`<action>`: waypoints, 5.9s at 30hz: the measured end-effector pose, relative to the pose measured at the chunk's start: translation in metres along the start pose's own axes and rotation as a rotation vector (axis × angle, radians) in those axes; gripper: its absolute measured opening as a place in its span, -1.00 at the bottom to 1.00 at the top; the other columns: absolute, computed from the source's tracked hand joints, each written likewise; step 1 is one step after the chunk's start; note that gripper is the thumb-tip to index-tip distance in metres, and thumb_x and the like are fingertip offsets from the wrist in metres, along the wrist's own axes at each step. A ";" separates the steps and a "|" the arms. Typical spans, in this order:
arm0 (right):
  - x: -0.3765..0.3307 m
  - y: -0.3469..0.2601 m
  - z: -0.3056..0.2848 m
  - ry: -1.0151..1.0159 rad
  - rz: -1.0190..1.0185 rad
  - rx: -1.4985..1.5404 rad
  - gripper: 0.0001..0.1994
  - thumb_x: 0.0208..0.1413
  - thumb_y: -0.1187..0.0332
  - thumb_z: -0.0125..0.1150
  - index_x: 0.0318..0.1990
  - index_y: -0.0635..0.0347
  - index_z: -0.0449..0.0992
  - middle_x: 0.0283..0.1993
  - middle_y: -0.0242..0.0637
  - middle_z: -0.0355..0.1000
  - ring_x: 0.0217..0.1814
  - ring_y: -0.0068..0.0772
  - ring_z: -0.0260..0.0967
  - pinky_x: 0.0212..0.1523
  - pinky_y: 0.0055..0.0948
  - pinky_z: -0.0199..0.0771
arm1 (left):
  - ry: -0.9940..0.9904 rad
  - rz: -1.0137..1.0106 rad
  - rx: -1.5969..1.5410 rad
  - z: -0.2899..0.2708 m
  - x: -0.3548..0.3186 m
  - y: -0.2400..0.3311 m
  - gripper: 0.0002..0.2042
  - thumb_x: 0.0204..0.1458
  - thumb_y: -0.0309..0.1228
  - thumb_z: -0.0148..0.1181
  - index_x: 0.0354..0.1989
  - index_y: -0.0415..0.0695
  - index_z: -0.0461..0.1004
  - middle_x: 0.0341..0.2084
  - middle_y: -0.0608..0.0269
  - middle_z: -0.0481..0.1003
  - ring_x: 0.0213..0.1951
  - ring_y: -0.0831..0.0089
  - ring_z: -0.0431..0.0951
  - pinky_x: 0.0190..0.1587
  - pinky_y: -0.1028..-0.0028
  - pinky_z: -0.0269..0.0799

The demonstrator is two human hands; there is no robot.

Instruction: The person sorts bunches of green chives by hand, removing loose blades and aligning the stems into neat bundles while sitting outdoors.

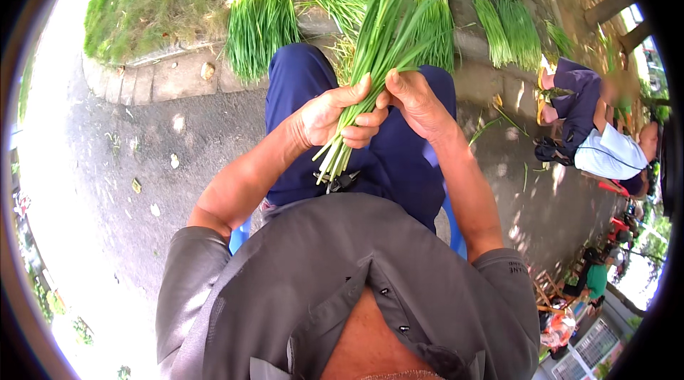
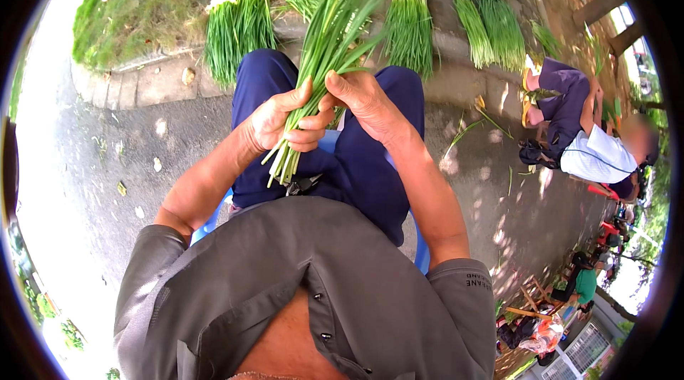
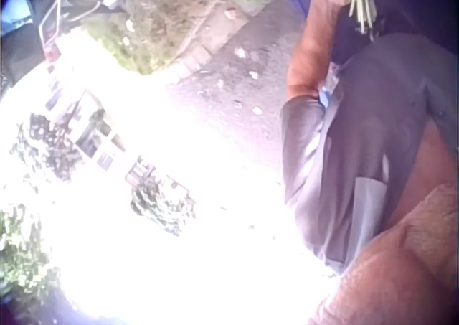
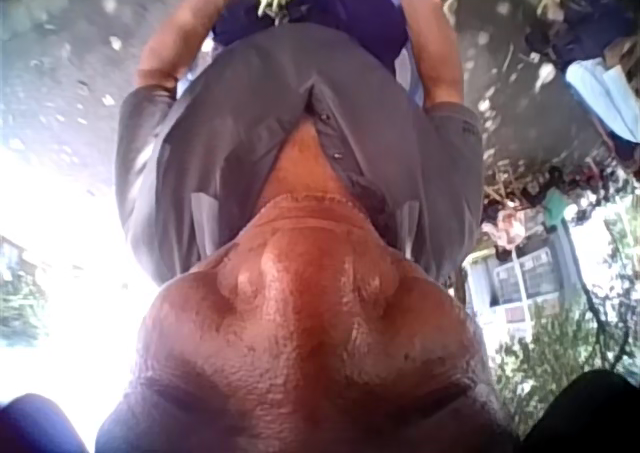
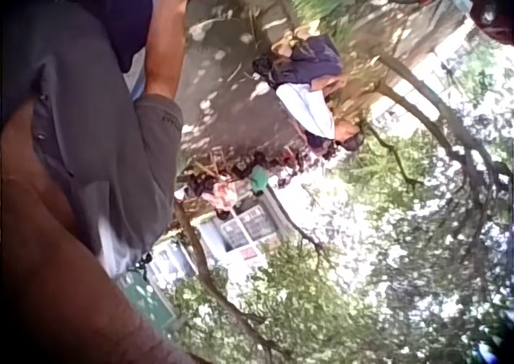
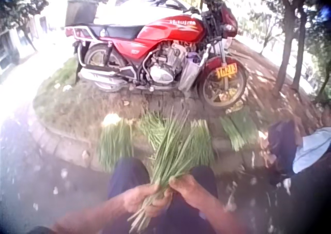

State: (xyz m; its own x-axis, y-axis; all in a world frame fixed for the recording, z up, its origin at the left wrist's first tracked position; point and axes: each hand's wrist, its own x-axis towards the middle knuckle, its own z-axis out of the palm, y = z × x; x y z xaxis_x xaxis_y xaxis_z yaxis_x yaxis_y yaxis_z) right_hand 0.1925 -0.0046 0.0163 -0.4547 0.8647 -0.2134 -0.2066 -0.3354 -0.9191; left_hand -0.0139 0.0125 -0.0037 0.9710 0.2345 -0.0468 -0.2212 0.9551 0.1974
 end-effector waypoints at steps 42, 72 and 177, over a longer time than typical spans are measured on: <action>0.005 0.016 0.036 0.234 -0.660 -0.942 -0.50 -0.29 0.23 0.61 -0.12 0.15 0.58 -0.07 -0.27 0.52 -0.16 -0.27 0.54 -0.21 -0.39 0.57 | 0.341 0.669 0.036 -0.033 -0.007 0.044 -0.73 0.28 -0.25 0.12 0.02 -0.14 0.36 -0.25 0.27 0.43 -0.22 0.38 0.46 -0.08 0.26 0.51; 0.008 0.020 0.038 0.334 -0.652 -0.892 -0.79 -0.09 0.50 0.49 -0.27 0.22 0.60 -0.11 -0.30 0.49 -0.22 -0.40 0.53 -0.25 -0.47 0.55 | 0.505 0.713 0.170 -0.027 0.001 0.029 -0.71 0.32 -0.26 0.05 0.09 -0.16 0.31 -0.26 0.23 0.46 -0.20 0.38 0.51 -0.10 0.33 0.55; -0.001 0.006 -0.058 0.664 -0.189 0.705 -0.77 0.37 0.17 0.07 -0.28 0.07 0.31 -0.43 -0.48 0.22 -0.38 -0.51 0.17 -0.29 -0.42 0.35 | 0.727 0.183 0.974 -0.018 0.007 0.009 -0.51 0.21 0.07 0.14 -0.05 -0.19 0.48 -0.22 0.29 0.53 -0.21 0.58 0.48 -0.05 0.49 0.42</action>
State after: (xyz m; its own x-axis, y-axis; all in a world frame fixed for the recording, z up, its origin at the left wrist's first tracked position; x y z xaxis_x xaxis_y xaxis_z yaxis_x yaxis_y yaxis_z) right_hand 0.2419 0.0144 -0.0088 0.1730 0.8892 -0.4236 -0.7930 -0.1293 -0.5954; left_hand -0.0106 0.0264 -0.0199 0.5868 0.6954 -0.4148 0.1143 0.4360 0.8927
